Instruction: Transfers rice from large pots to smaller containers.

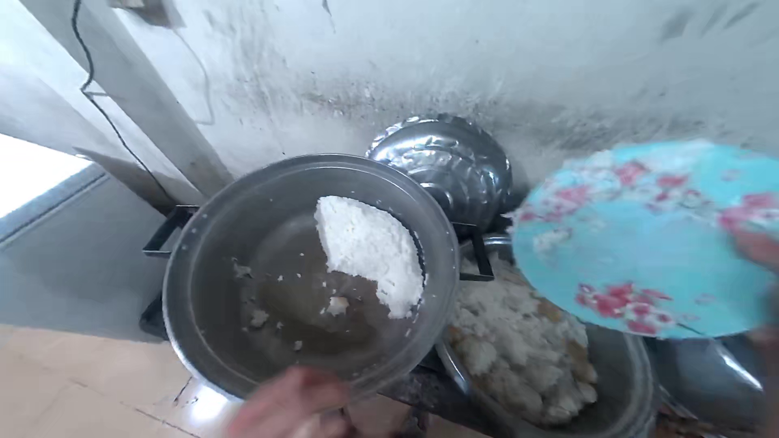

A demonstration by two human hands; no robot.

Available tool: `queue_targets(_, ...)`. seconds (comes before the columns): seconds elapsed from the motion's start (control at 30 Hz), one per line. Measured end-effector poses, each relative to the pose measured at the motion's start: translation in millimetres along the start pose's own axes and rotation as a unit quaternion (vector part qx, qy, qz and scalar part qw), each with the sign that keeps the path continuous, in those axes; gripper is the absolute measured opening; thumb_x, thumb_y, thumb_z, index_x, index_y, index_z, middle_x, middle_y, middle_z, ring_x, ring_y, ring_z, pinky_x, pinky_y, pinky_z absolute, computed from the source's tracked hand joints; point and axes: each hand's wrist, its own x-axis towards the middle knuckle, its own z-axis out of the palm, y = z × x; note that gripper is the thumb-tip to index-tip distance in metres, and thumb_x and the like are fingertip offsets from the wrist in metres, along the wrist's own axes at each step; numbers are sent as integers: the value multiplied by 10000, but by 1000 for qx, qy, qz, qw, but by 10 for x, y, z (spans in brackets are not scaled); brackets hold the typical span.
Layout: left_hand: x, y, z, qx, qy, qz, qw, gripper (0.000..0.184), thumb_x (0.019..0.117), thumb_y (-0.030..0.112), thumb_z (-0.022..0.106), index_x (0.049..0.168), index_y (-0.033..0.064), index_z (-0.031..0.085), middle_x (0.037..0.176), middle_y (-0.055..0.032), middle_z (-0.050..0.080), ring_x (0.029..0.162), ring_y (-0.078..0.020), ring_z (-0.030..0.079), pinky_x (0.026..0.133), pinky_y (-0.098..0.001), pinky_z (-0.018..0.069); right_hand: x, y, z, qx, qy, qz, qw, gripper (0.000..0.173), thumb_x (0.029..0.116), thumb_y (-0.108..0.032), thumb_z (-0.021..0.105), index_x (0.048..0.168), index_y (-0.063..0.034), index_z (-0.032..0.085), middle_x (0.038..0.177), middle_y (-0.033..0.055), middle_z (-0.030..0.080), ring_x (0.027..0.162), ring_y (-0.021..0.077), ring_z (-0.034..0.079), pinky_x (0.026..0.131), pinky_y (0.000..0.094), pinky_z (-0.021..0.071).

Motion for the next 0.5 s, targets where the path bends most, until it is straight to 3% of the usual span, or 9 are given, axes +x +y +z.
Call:
queue_targets(0.07,86,-392,-599,120,115,-24,986,277,1037,369,577,1158,156,706,1093,6,725,989,-85,692,857,-310,600,26,-518,530,-9,-24,-10,1000,360,959,-214,693,1300,-161,591,1093,-55,677,902,6,679,810,282,612)
queue_targets(0.1,171,-609,-866,176,168,-56,968,317,1026,361,570,1154,103,702,1066,-33,724,925,-110,697,800,-338,605,-9,-823,876,-31,-36,0,999,348,951,-176,698,1284,-139,604,1076,-23,675,876,28,677,792,306,609)
queue_targets(0.13,281,-815,-1112,223,198,-107,948,371,1015,351,558,1191,47,678,1086,-107,711,923,-183,699,789,-413,598,-21,-1059,1224,-57,-58,14,997,340,946,-147,705,1274,-111,622,1063,31,684,847,71,681,772,348,610)
queue_targets(0.17,409,-1008,-1335,250,204,-171,931,420,1027,347,555,1273,15,631,1179,-193,678,1013,-297,691,845,-519,581,-12,-1223,1549,-87,-95,32,991,335,958,-141,700,1281,-98,623,1060,82,687,830,128,685,759,396,607)
queue_targets(0.23,693,-1406,-1664,257,192,-297,899,562,1044,410,565,1431,8,505,1370,-315,538,1217,-496,564,976,-697,456,107,-1312,2084,-160,-180,44,970,315,972,-154,702,1267,-63,639,1061,187,698,849,283,706,764,530,597)
queue_targets(0.3,935,-1765,-1836,249,148,-390,874,673,1042,493,544,1489,1,438,1373,-381,502,1236,-595,509,971,-781,397,247,-1322,2475,-257,-244,58,933,291,983,-167,697,1236,-30,647,1097,254,682,947,398,689,833,632,547)
queue_targets(0.37,1103,-1961,-1929,247,84,-445,857,703,1053,560,467,1504,22,437,1290,-395,564,1187,-613,546,934,-795,403,334,-1392,2737,-322,-304,114,889,319,1018,-174,651,1307,-44,612,1213,245,650,1092,399,649,947,621,497)
queue_targets(0.43,1208,-2030,-1998,258,49,-470,843,702,1043,618,423,1449,50,497,1157,-373,632,1094,-594,603,869,-785,437,433,-1104,2958,-322,-281,78,901,279,972,-161,710,1221,-39,675,1092,249,689,954,396,684,842,629,540)
queue_targets(0.5,1239,-2077,-2031,264,41,-479,836,721,1023,654,427,1377,38,551,1072,-352,654,1035,-575,627,829,-773,452,468,-980,3178,-325,-301,68,894,281,975,-172,716,1227,-52,684,1069,241,692,916,376,688,822,618,545)
